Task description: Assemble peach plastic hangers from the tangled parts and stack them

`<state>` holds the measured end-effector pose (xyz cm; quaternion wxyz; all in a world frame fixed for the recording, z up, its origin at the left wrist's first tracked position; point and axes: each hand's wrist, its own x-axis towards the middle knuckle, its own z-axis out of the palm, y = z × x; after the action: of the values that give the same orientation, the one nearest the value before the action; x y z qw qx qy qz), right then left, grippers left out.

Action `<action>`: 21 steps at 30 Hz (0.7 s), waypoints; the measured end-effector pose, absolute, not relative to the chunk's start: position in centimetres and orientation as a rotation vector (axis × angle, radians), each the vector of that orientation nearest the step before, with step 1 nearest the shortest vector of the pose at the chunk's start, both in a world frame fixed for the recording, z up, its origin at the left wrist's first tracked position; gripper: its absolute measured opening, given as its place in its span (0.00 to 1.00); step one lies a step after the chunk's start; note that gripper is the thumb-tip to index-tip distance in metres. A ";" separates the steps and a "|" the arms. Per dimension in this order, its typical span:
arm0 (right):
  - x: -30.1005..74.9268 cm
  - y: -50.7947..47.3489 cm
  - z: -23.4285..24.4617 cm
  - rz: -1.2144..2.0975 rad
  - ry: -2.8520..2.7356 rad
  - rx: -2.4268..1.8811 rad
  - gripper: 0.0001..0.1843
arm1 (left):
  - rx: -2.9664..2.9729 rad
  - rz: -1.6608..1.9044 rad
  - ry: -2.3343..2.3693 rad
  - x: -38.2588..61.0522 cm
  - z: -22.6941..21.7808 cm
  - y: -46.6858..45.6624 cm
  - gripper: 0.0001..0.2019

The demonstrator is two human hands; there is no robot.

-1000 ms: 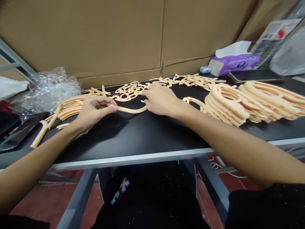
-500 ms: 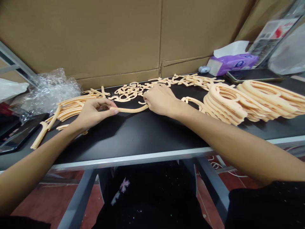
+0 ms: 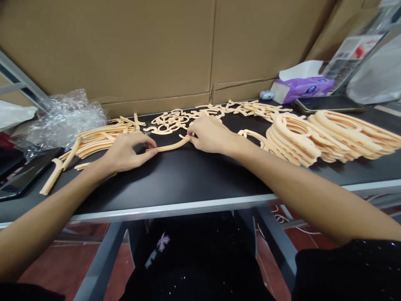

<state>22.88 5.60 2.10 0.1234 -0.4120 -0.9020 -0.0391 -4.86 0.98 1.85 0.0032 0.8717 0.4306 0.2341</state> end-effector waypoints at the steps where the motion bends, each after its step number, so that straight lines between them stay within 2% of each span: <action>1: 22.8 5.6 2.0 -0.119 -2.625 -1.182 0.18 | 2.752 0.724 1.350 -4.7 1.7 0.9 0.12; 8: 22.4 5.5 1.6 -0.190 -2.657 -1.025 0.21 | 2.987 0.601 1.395 -2.0 1.6 -0.2 0.13; 14: 22.5 4.8 2.9 -0.327 -2.507 -1.179 0.23 | 3.161 0.278 1.091 1.7 2.5 -0.5 0.16; 21: 23.2 4.6 3.9 -0.261 -2.296 -1.305 0.24 | 3.089 0.472 0.950 2.2 1.5 -0.3 0.16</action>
<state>23.18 4.57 3.92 0.2415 -0.4774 -0.8394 -0.0956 2.19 -0.25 1.51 -0.0623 0.9440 0.2902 0.1441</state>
